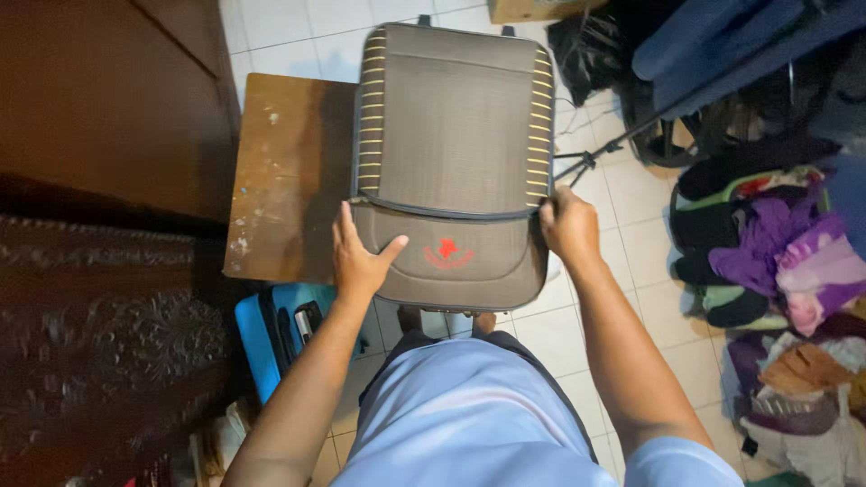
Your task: The person folds a yellow shirt and places it into a brown suitcase, then zips it closed. They then open a yellow lunchbox and pack several folded shirts inside before closing it.
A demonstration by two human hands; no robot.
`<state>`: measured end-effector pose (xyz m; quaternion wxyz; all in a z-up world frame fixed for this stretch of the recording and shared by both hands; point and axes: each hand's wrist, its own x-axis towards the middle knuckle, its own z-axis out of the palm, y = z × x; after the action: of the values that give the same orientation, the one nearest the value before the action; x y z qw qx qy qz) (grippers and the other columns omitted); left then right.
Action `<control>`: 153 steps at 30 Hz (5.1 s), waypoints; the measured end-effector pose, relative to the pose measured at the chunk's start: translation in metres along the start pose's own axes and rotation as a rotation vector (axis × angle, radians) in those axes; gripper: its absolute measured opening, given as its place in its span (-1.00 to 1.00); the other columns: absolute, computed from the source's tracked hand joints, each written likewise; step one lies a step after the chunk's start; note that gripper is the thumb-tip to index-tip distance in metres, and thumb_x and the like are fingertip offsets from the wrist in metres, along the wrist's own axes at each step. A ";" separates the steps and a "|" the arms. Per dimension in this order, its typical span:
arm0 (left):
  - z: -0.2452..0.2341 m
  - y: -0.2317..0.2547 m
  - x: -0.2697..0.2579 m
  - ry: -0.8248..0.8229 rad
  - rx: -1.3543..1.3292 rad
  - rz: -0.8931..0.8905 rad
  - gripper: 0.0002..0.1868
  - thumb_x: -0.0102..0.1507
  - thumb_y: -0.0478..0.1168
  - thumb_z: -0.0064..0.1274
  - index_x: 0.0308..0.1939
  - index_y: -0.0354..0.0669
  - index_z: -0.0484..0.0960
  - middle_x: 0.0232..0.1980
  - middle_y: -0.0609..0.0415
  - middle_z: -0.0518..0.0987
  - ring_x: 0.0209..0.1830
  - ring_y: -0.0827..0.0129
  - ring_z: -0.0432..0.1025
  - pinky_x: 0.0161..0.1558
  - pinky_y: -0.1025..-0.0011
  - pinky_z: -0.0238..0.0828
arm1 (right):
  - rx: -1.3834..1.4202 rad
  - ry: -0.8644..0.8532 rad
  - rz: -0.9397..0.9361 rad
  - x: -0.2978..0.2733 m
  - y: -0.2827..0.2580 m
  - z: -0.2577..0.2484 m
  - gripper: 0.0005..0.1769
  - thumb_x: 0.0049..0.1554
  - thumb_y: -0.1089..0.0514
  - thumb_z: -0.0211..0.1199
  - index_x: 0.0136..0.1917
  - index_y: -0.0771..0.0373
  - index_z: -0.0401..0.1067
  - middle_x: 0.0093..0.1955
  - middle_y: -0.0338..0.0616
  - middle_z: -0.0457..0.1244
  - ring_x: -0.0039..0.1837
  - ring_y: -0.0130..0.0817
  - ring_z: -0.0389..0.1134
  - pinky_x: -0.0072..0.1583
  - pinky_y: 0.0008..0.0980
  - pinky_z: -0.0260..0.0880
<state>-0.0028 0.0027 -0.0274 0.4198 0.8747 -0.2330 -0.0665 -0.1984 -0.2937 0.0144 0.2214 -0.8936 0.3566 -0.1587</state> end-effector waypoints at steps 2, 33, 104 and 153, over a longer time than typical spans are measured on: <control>0.003 -0.005 -0.001 -0.020 -0.016 -0.039 0.30 0.00 0.27 0.42 0.56 -0.32 0.05 0.48 -0.42 0.26 0.47 -0.27 0.21 0.39 0.01 0.20 | 0.110 -0.117 0.229 0.000 0.004 -0.007 -0.76 0.13 0.09 0.26 -0.06 0.33 0.48 -0.24 0.12 0.39 -0.19 0.03 0.45 -0.11 -0.10 0.44; 0.104 0.127 -0.010 -0.551 0.254 0.692 -0.13 0.27 0.12 0.05 0.53 -0.28 0.17 0.61 -0.18 0.05 0.63 0.02 -0.09 0.52 -0.08 -0.30 | 0.102 0.263 -0.031 -0.049 -0.008 0.013 -0.94 0.14 0.27 0.30 -0.15 0.32 0.49 -0.16 0.07 0.34 -0.16 0.03 0.41 -0.12 -0.20 0.41; -0.007 0.097 0.025 -0.157 0.185 0.297 -0.67 0.20 -0.13 0.26 -0.54 -0.21 0.53 -0.45 -0.06 0.54 -0.34 -0.04 0.40 -0.22 0.04 0.33 | 0.903 -0.077 0.410 -0.008 0.097 0.087 -0.75 0.19 0.20 0.23 -0.32 0.18 0.32 -0.40 -0.41 0.16 -0.37 -0.65 0.09 -0.34 -0.54 0.06; 0.002 0.077 0.041 -0.239 -0.118 0.429 -0.70 0.24 -0.20 0.25 -0.46 -0.18 0.45 -0.44 0.02 0.44 -0.37 0.06 0.38 -0.30 0.13 0.31 | 0.139 0.265 0.122 -0.023 -0.019 0.031 -0.50 0.08 0.04 0.45 0.10 0.41 0.34 -0.11 0.02 0.26 -0.07 -0.15 0.28 0.00 -0.25 0.30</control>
<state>0.0058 -0.0587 0.0334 0.4440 0.7652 -0.4569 -0.0923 -0.1895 -0.2564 -0.0048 0.2430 -0.8241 0.4246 -0.2856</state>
